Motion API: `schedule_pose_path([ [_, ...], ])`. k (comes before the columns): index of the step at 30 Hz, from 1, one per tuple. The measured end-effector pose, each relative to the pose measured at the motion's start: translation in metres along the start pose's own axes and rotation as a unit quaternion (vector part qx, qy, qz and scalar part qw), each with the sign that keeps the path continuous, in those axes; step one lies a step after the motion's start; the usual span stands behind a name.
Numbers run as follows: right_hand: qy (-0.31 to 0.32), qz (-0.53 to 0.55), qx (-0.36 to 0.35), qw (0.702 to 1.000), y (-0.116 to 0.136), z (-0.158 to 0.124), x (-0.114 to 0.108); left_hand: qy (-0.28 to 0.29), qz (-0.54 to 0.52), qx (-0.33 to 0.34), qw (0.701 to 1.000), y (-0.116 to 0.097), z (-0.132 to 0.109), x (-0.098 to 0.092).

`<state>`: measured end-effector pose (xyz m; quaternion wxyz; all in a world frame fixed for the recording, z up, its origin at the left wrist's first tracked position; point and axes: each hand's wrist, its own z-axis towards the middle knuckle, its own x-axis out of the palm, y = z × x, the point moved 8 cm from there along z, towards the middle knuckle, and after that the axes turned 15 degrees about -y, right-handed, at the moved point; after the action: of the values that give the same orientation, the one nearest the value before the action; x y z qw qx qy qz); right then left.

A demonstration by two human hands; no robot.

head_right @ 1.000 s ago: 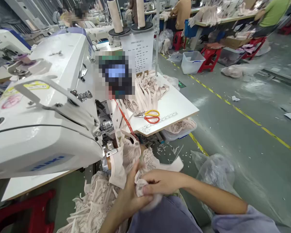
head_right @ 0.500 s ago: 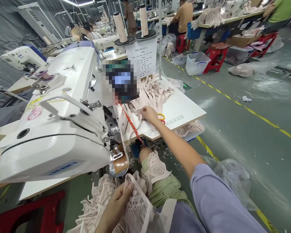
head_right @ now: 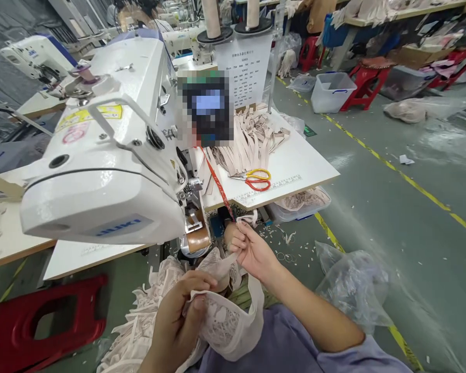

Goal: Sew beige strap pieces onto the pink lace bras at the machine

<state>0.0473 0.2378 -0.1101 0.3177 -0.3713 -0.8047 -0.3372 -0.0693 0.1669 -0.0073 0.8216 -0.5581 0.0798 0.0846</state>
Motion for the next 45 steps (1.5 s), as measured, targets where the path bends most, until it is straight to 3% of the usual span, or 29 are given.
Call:
schedule_pose_path([
  [3, 0.019, -0.06, -0.015, 0.998, -0.012, -0.004, -0.004, 0.0, 0.034, 0.011, 0.999, -0.003, -0.001, 0.006],
  [6, 0.062, -0.129, -0.093, 0.985, -0.021, -0.012, 0.0, -0.014, 0.115, 0.022, 0.993, 0.007, -0.006, 0.013],
  [8, 0.093, -0.139, -0.144, 0.975, -0.025, -0.02, 0.005, -0.041, 0.144, -0.025, 0.988, 0.026, -0.011, 0.014],
  [10, 0.121, -0.126, -0.167, 0.97, -0.028, -0.026, 0.012, -0.058, 0.119, -0.118, 0.984, 0.052, -0.019, 0.015],
  [11, 0.131, -0.113, -0.163, 0.971, -0.029, -0.027, 0.016, -0.045, 0.095, -0.17, 0.98, 0.065, -0.023, 0.018],
  [13, 0.131, -0.08, -0.136, 0.979, -0.026, -0.026, 0.024, 0.04, 0.054, -0.257, 0.964, 0.085, -0.032, 0.03],
  [16, 0.08, -0.036, -0.116, 0.989, -0.007, -0.02, 0.028, 0.179, 0.042, -0.319, 0.93, 0.097, -0.043, 0.04],
  [22, 0.005, 0.05, -0.101, 0.994, 0.047, -0.003, 0.014, 0.236, 0.025, -0.339, 0.91, 0.085, -0.036, 0.029],
  [26, -0.014, 0.034, -0.123, 0.992, 0.073, 0.009, 0.0, 0.206, 0.024, -0.344, 0.916, 0.067, -0.02, 0.029],
  [29, -0.018, 0.003, -0.14, 0.99, 0.071, 0.014, -0.009, 0.167, 0.023, -0.367, 0.915, 0.064, -0.012, 0.028],
  [32, -0.006, -0.094, -0.069, 0.993, 0.027, 0.009, -0.018, 0.113, 0.018, -0.376, 0.919, 0.07, -0.007, 0.023],
  [35, 0.022, -0.225, 0.034, 0.974, -0.027, -0.01, -0.027, 0.074, 0.031, -0.366, 0.927, 0.076, -0.006, 0.019],
  [37, 0.016, -0.28, 0.032, 0.959, -0.039, -0.018, -0.028, 0.068, 0.049, -0.356, 0.931, 0.077, -0.007, 0.018],
  [42, -0.057, -0.297, -0.081, 0.95, 0.003, -0.015, -0.024, 0.031, 0.069, -0.346, 0.935, 0.074, -0.007, 0.01],
  [45, 0.002, -0.366, -0.076, 0.927, 0.011, -0.019, -0.014, 0.017, 0.104, -0.325, 0.94, 0.073, -0.006, 0.005],
])
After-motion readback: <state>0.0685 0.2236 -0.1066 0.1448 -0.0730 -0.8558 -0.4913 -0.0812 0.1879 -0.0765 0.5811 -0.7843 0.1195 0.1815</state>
